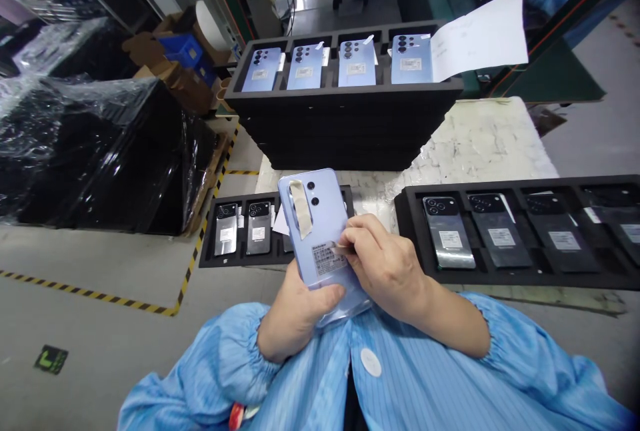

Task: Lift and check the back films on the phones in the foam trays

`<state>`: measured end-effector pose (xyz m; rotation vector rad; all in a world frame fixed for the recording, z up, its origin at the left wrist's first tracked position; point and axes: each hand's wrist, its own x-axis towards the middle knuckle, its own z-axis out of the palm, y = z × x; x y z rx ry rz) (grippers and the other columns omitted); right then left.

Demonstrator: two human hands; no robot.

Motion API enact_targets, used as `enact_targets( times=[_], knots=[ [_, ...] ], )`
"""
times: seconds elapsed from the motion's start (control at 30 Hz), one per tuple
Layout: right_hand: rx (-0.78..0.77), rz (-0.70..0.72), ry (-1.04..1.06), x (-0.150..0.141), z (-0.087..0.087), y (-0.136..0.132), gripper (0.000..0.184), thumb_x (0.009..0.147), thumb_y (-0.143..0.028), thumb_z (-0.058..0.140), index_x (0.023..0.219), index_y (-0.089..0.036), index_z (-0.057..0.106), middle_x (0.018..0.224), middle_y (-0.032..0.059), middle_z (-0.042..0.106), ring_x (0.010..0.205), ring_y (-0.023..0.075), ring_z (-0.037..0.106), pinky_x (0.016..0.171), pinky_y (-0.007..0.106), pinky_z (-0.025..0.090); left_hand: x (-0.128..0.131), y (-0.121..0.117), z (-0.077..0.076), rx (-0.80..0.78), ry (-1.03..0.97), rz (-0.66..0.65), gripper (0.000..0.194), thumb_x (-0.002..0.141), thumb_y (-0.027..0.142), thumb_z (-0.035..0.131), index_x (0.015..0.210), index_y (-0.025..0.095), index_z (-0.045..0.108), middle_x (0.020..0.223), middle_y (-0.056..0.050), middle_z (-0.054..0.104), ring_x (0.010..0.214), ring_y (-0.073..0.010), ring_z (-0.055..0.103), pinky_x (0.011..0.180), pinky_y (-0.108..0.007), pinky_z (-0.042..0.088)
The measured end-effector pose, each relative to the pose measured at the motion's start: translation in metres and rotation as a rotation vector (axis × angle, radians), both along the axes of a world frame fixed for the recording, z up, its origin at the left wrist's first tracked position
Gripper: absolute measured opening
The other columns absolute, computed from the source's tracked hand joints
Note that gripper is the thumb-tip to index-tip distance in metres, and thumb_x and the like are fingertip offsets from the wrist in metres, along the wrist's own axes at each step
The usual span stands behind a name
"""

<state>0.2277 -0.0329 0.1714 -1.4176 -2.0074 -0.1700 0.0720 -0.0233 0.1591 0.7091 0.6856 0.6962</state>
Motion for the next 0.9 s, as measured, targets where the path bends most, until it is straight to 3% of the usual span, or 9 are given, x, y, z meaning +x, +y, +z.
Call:
enact_targets(
  times=[0.13, 0.27, 0.47, 0.6, 0.73, 0.9],
  knots=[
    [0.039, -0.004, -0.074, 0.0, 0.001, -0.002, 0.014, 0.087, -0.006, 0.042, 0.082, -0.012, 0.054, 0.087, 0.0062, 0.061, 0.061, 0.0079, 0.057, 0.05, 0.018, 0.044, 0.002, 0.001, 0.007, -0.097, -0.026, 0.01, 0.052, 0.063, 0.018, 0.077, 0.112, 0.014, 0.059, 0.099, -0.009, 0.068, 0.092, -0.0223, 0.063, 0.084, -0.032, 0.049],
    [0.011, 0.04, -0.041, 0.002, 0.004, -0.004, 0.012, 0.086, -0.005, 0.043, 0.082, -0.012, 0.052, 0.091, 0.0075, 0.063, 0.065, 0.0088, 0.059, 0.053, 0.019, 0.046, 0.002, 0.002, 0.004, -0.158, -0.057, 0.025, 0.048, 0.061, 0.015, 0.077, 0.105, 0.013, 0.061, 0.096, -0.009, 0.068, 0.088, -0.0208, 0.064, 0.08, -0.029, 0.049],
    [-0.046, 0.101, 0.12, 0.009, 0.007, -0.003, 0.009, 0.088, -0.009, 0.048, 0.092, -0.011, 0.056, 0.096, 0.0088, 0.062, 0.079, 0.0115, 0.062, 0.062, 0.02, 0.053, 0.001, 0.001, -0.002, -0.135, -0.131, 0.038, 0.046, 0.064, 0.012, 0.075, 0.108, 0.013, 0.061, 0.103, -0.01, 0.068, 0.094, -0.0224, 0.064, 0.081, -0.03, 0.05],
    [-0.038, 0.051, 0.061, 0.009, 0.007, -0.001, 0.021, 0.089, -0.018, 0.054, 0.107, -0.009, 0.061, 0.102, 0.0102, 0.061, 0.072, 0.0097, 0.06, 0.059, 0.02, 0.053, 0.002, 0.0, 0.002, -0.13, -0.139, 0.03, 0.053, 0.066, 0.012, 0.074, 0.117, 0.014, 0.058, 0.103, -0.01, 0.068, 0.093, -0.0215, 0.064, 0.081, -0.031, 0.051],
    [-0.011, 0.034, -0.011, 0.006, 0.007, 0.0, 0.022, 0.089, -0.018, 0.054, 0.105, -0.008, 0.064, 0.101, 0.0098, 0.062, 0.071, 0.0095, 0.06, 0.059, 0.021, 0.054, 0.002, 0.001, 0.004, -0.118, -0.111, 0.024, 0.065, 0.065, 0.013, 0.076, 0.126, 0.015, 0.052, 0.101, -0.009, 0.068, 0.091, -0.0211, 0.064, 0.079, -0.03, 0.051],
    [0.052, 0.011, -0.059, 0.002, 0.01, -0.001, 0.018, 0.089, -0.014, 0.052, 0.098, -0.01, 0.067, 0.094, 0.0079, 0.065, 0.072, 0.0101, 0.062, 0.061, 0.02, 0.053, 0.002, 0.001, 0.002, -0.086, -0.107, 0.015, 0.06, 0.067, 0.014, 0.074, 0.123, 0.016, 0.054, 0.099, -0.007, 0.067, 0.089, -0.0185, 0.064, 0.079, -0.027, 0.051]
  ],
)
